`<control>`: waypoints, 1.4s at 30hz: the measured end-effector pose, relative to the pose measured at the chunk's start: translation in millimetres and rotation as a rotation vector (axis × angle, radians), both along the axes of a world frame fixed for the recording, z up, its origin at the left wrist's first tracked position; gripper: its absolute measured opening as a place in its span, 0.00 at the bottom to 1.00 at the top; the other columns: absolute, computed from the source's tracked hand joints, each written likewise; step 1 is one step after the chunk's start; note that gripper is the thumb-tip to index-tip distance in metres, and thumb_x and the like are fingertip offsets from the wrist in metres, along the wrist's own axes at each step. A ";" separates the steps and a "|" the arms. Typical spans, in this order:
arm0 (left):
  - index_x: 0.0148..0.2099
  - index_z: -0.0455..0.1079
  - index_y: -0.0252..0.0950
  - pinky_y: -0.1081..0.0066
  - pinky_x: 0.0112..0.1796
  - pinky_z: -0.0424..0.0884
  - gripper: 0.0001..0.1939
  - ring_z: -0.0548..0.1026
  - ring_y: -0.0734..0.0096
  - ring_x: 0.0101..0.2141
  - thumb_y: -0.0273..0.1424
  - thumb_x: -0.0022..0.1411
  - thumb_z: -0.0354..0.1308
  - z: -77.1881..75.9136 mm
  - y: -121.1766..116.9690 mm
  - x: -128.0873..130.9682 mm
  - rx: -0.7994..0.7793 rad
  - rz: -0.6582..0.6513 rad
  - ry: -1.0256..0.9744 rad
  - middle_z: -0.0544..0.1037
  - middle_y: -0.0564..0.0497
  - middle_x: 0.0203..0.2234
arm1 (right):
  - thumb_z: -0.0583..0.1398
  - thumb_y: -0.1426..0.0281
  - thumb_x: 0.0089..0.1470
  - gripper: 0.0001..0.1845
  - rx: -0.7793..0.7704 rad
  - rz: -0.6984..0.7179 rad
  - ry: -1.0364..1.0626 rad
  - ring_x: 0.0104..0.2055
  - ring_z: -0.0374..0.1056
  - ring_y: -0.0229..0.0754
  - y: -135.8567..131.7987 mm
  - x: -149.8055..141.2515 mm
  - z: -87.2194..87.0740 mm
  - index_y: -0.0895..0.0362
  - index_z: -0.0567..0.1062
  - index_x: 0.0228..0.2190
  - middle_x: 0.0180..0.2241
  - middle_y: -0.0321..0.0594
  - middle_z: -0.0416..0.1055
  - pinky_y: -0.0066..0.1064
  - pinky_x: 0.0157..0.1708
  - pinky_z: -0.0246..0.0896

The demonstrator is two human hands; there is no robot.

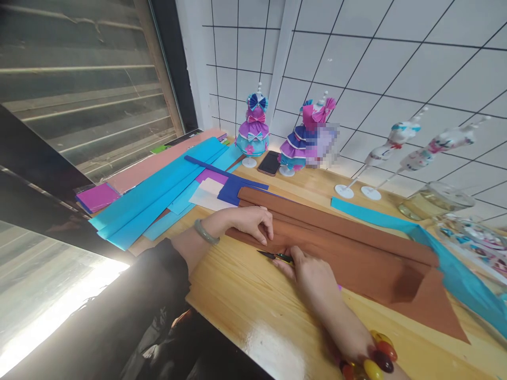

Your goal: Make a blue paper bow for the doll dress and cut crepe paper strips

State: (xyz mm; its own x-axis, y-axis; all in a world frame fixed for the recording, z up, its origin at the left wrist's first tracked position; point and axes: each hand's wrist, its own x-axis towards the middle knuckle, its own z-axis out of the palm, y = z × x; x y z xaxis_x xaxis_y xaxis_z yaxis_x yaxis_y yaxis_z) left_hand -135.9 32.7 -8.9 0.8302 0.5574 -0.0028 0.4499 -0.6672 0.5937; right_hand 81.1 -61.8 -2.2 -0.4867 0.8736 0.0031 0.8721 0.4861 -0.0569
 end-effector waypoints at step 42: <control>0.37 0.75 0.40 0.74 0.41 0.59 0.13 0.67 0.69 0.39 0.37 0.47 0.64 7.6 -4.6 -1.6 0.014 -0.012 0.016 0.74 0.52 0.33 | 0.48 0.51 0.56 0.22 0.044 0.032 0.038 0.25 0.72 0.45 -4.0 -7.0 0.4 0.55 0.70 0.32 0.23 0.40 0.75 0.29 0.21 0.55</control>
State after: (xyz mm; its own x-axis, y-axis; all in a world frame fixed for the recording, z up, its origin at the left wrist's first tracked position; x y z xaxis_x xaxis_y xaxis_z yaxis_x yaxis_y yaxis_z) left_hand -137.6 28.1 -1.3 0.8366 0.5478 -0.0083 0.4514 -0.6808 0.5768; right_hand 74.1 -65.8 -1.8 -0.5135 0.8560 0.0601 0.8535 0.5167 -0.0674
